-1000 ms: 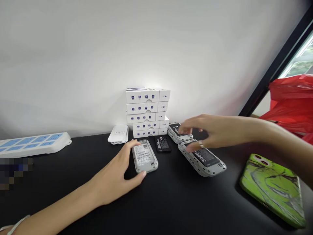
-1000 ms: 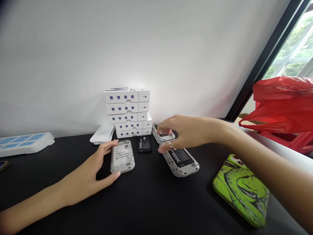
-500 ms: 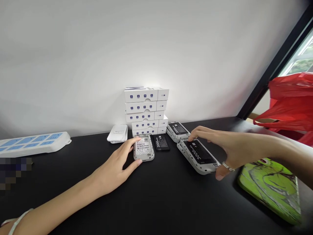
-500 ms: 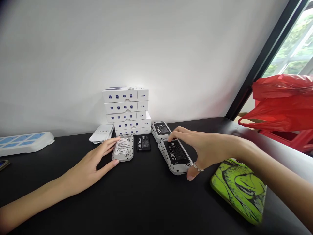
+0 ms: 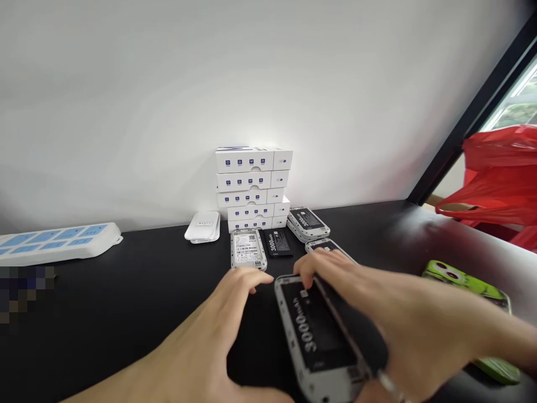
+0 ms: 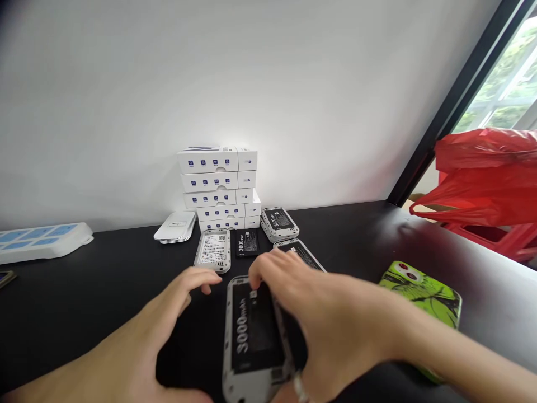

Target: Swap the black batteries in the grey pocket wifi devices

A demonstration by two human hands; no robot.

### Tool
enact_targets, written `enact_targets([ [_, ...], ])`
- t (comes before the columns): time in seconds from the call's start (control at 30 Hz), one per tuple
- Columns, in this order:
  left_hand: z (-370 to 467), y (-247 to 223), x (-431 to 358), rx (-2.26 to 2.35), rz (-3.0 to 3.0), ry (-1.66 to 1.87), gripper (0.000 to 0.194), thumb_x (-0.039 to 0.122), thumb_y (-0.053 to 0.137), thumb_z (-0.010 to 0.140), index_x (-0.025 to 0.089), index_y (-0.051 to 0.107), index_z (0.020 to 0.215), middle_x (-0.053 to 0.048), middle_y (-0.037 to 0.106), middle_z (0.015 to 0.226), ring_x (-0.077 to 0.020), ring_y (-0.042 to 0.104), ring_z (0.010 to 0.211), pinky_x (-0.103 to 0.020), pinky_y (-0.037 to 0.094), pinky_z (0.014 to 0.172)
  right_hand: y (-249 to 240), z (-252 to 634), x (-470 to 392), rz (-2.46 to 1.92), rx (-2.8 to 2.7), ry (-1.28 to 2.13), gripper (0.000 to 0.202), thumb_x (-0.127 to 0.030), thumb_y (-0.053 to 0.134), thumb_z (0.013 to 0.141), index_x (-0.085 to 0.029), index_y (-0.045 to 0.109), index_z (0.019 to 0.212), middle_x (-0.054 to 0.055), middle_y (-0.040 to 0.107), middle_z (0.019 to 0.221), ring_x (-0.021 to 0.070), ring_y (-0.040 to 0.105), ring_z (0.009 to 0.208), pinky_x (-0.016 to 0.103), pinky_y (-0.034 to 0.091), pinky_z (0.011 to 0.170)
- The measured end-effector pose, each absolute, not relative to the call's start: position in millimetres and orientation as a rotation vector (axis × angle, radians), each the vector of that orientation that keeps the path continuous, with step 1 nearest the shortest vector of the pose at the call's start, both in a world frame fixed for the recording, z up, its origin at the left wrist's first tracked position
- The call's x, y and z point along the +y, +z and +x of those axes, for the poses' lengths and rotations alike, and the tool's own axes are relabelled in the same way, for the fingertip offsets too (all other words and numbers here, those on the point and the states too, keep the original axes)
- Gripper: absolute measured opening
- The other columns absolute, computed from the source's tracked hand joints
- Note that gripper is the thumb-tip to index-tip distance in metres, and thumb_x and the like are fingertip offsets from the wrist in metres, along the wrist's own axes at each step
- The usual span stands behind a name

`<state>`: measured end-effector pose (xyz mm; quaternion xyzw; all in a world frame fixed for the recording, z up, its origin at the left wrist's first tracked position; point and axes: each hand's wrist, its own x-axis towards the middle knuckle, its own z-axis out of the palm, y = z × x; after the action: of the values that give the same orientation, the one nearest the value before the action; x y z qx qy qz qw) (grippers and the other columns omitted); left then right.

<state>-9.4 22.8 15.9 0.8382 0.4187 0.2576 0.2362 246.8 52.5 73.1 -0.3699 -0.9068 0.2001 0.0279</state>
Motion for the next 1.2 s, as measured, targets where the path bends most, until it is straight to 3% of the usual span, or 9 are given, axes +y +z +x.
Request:
enact_targets([
  [0.1,-10.3,8.3,18.7,1.115,2.296,0.638,0.105,0.042,0.088,0.059,0.041,0.021,0.14,-0.006,0.05,0.133,-0.0356,0.058,0.115,-0.049,0.057,0.09,53.9,230.3,41.3,-1.013,-2.825,0.606,0.079,-0.045,0.077,0.057,-0.014,0.05,0.124,0.015,0.054,0.122,0.0344,0.049,0.117,0.049,0.029,0.112],
  [0.2,-13.6,3.3,22.8,1.024,2.339,0.62,0.11,0.039,0.086,0.059,0.04,0.015,0.142,-0.01,0.046,0.137,-0.0393,0.056,0.119,-0.053,0.056,0.09,46.3,226.6,39.1,-1.023,-2.799,0.657,0.081,-0.042,0.077,0.058,-0.015,0.047,0.128,0.015,0.051,0.125,0.0345,0.046,0.121,0.049,0.03,0.111],
  [0.43,-5.4,10.2,19.8,1.171,2.283,0.647,0.102,0.043,0.087,0.063,0.039,0.016,0.136,-0.007,0.048,0.134,-0.0345,0.058,0.115,-0.05,0.056,0.09,48.8,212.8,50.1,-1.192,-2.76,0.77,0.076,-0.031,0.084,0.042,-0.015,0.049,0.107,0.008,0.047,0.111,0.0281,0.047,0.106,0.045,0.039,0.102],
  [0.6,-7.8,7.5,21.1,1.15,2.259,0.675,0.103,0.038,0.087,0.058,0.039,0.016,0.131,-0.006,0.049,0.126,-0.0351,0.06,0.108,-0.055,0.057,0.086,54.1,194.5,52.1,-1.309,-2.859,0.642,0.077,-0.03,0.086,0.035,-0.014,0.045,0.099,0.01,0.044,0.109,0.03,0.048,0.102,0.043,0.045,0.091],
  [0.73,-10.2,7.8,21.9,1.245,2.129,0.607,0.096,0.042,0.085,0.06,0.035,0.018,0.128,-0.007,0.048,0.122,-0.0355,0.058,0.109,-0.059,0.054,0.088,67.1,201.3,45.8,-1.313,-2.632,0.708,0.061,-0.029,0.081,0.055,-0.02,0.042,0.101,0.005,0.052,0.103,0.0249,0.054,0.093,0.035,0.047,0.078],
  [0.83,-7.6,10.2,18.7,1.282,2.054,0.631,0.092,0.041,0.085,0.059,0.035,0.02,0.125,-0.005,0.047,0.119,-0.033,0.057,0.107,-0.057,0.053,0.088,73.1,213.4,56.2,-1.23,-2.435,1.229,0.04,-0.019,0.067,0.073,-0.025,0.04,0.102,-0.002,0.06,0.084,0.0171,0.059,0.075,0.028,0.046,0.065],
  [0.93,-4.2,11.6,15.1,1.359,2.004,0.653,0.092,0.037,0.086,0.058,0.036,0.021,0.123,-0.003,0.047,0.112,-0.0311,0.057,0.102,-0.055,0.053,0.085,71.0,222.1,80.5,-1.045,-2.141,1.625,0.037,-0.017,0.065,0.08,-0.026,0.038,0.103,-0.007,0.059,0.073,0.0126,0.058,0.066,0.026,0.047,0.063],
  [1.07,-5.1,9.8,16.4,1.336,2.012,0.631,0.09,0.043,0.087,0.057,0.036,0.022,0.12,-0.006,0.044,0.124,-0.0325,0.054,0.108,-0.061,0.048,0.093,62.0,224.9,110.8,-1.215,-1.996,1.237,0.006,-0.018,0.059,0.086,-0.021,0.056,0.09,-0.002,0.059,0.076,0.011,0.052,0.067,0.025,0.043,0.061],
  [1.2,-8.9,7.4,22.6,1.252,2.05,0.541,0.088,0.052,0.081,0.062,0.033,0.02,0.122,-0.011,0.038,0.134,-0.0346,0.053,0.112,-0.063,0.048,0.095,52.6,220.0,125.5,-1.39,-1.978,1.004,0.016,-0.02,0.053,0.089,-0.016,0.067,0.096,0.007,0.062,0.1,0.0133,0.058,0.074,0.032,0.05,0.07],
])
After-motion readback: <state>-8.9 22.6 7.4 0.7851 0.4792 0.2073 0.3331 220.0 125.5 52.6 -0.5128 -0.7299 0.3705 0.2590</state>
